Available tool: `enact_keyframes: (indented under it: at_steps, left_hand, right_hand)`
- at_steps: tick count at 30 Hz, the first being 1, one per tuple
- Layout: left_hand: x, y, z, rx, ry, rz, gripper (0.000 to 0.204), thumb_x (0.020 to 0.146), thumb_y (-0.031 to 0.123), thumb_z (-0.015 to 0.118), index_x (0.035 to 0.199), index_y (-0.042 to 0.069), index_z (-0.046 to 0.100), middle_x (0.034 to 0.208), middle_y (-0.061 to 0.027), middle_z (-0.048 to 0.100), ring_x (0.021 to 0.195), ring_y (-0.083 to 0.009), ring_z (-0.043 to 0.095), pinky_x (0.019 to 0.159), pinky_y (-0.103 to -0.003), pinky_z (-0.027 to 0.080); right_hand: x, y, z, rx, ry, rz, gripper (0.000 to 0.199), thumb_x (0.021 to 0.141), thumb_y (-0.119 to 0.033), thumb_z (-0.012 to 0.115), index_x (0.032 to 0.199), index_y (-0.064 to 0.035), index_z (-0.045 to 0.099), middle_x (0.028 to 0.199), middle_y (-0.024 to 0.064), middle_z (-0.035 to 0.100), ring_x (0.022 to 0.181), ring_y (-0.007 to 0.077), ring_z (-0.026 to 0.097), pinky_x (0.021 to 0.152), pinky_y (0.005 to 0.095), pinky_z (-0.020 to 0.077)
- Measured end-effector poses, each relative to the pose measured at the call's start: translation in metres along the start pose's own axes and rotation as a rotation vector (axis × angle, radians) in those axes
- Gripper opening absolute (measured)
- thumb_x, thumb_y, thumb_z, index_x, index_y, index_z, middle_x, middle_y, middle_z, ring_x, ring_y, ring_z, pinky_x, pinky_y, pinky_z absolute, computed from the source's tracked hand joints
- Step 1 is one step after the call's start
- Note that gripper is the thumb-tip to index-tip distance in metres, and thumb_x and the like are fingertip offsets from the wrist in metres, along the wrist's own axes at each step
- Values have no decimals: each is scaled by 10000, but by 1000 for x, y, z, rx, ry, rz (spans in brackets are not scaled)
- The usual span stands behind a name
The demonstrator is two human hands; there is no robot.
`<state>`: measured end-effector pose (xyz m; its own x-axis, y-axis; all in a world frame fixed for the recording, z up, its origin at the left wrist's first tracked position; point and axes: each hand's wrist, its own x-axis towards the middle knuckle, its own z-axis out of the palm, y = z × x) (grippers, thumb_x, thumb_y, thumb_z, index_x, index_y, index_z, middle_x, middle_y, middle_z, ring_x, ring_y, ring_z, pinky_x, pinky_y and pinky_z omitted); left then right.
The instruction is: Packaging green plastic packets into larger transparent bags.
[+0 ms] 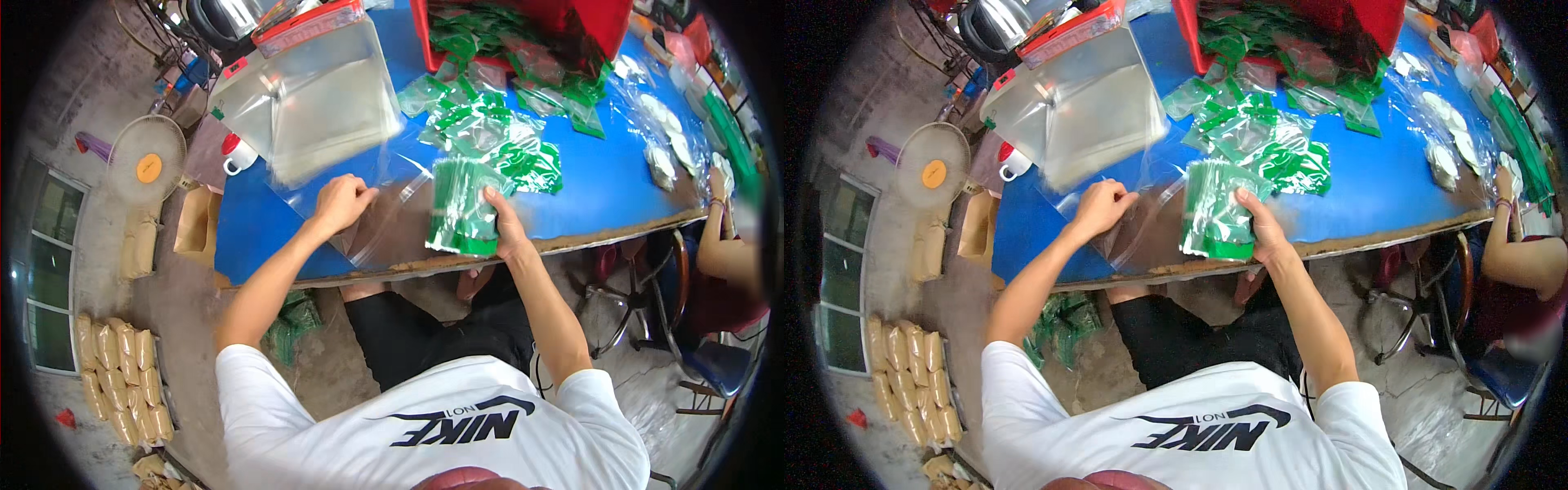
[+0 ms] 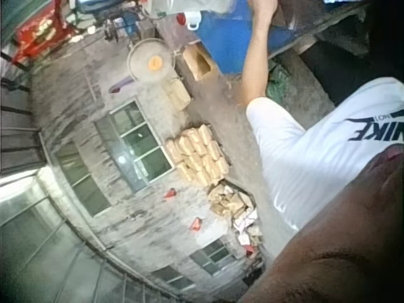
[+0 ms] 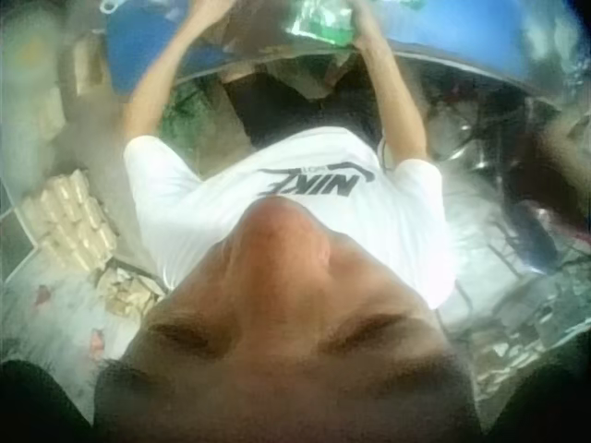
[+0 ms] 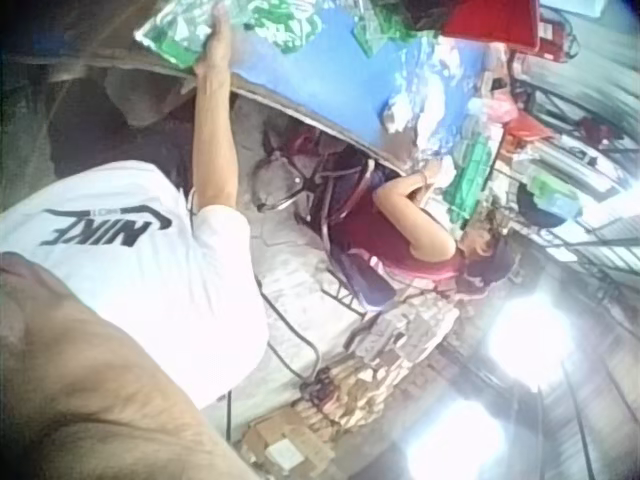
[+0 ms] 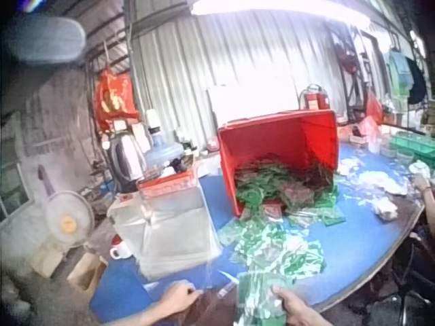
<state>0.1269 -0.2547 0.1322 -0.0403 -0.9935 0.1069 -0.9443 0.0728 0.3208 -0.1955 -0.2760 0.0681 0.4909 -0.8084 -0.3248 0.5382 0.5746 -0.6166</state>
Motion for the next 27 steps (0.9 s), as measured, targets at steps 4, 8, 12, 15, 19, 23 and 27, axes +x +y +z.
enact_keyframes:
  at_steps: [4, 8, 12, 15, 19, 23, 27]
  left_hand:
    - [-13, 17, 27, -175, 132, 16, 317, 906, 284, 694, 790, -10, 685, 771, -149, 629, 678, -307, 611, 628, -407, 466]
    - [-21, 67, 22, -364, 377, 32, 258, 906, 209, 694, 767, 2, 629, 739, -118, 588, 643, -284, 591, 598, -391, 454]
    - [-35, 118, 3, -419, 397, 314, 195, 885, 106, 719, 775, -15, 613, 719, -94, 547, 584, -188, 526, 538, -314, 406]
    - [-36, 132, -8, -381, 439, 365, 194, 903, 112, 706, 785, -6, 608, 725, -83, 543, 586, -180, 512, 539, -308, 402]
    - [-35, 126, -13, -465, 437, 381, 209, 912, 110, 700, 776, -13, 599, 718, -75, 532, 595, -168, 496, 542, -304, 396]
    - [-45, 129, -18, -447, 483, 354, 205, 907, 109, 702, 763, 7, 599, 706, -75, 542, 569, -180, 506, 520, -303, 404]
    - [-53, 135, -18, -474, 408, 369, 224, 924, 104, 685, 769, -19, 579, 733, -71, 533, 604, -169, 474, 549, -299, 394]
  right_hand:
    - [-28, -12, 42, -521, 68, -316, 433, 844, -281, 768, 1170, -26, 643, 1041, 85, 696, 912, 158, 665, 827, 330, 544]
    - [-39, -26, 68, -611, 43, -273, 383, 835, -277, 773, 1110, -30, 672, 971, 79, 712, 838, 157, 677, 722, 317, 561]
    - [-14, -42, 61, -271, -23, 254, 414, 882, -290, 721, 1159, 0, 617, 1017, 101, 709, 831, 212, 714, 747, 399, 611]
    - [-22, -62, 68, -67, -92, 200, 412, 907, -292, 696, 1193, -10, 603, 1028, 114, 712, 850, 213, 722, 764, 387, 617]
    - [-30, -47, 75, -459, -85, 253, 435, 838, -281, 777, 1156, -17, 643, 998, 87, 708, 805, 165, 700, 711, 333, 595]
    - [-30, -41, 80, -691, -46, 73, 448, 812, -271, 776, 1138, 12, 659, 977, 82, 703, 788, 172, 694, 716, 334, 597]
    - [-43, -49, 98, -638, 42, -38, 463, 791, -278, 796, 1134, 3, 667, 981, 92, 703, 810, 166, 683, 717, 321, 577]
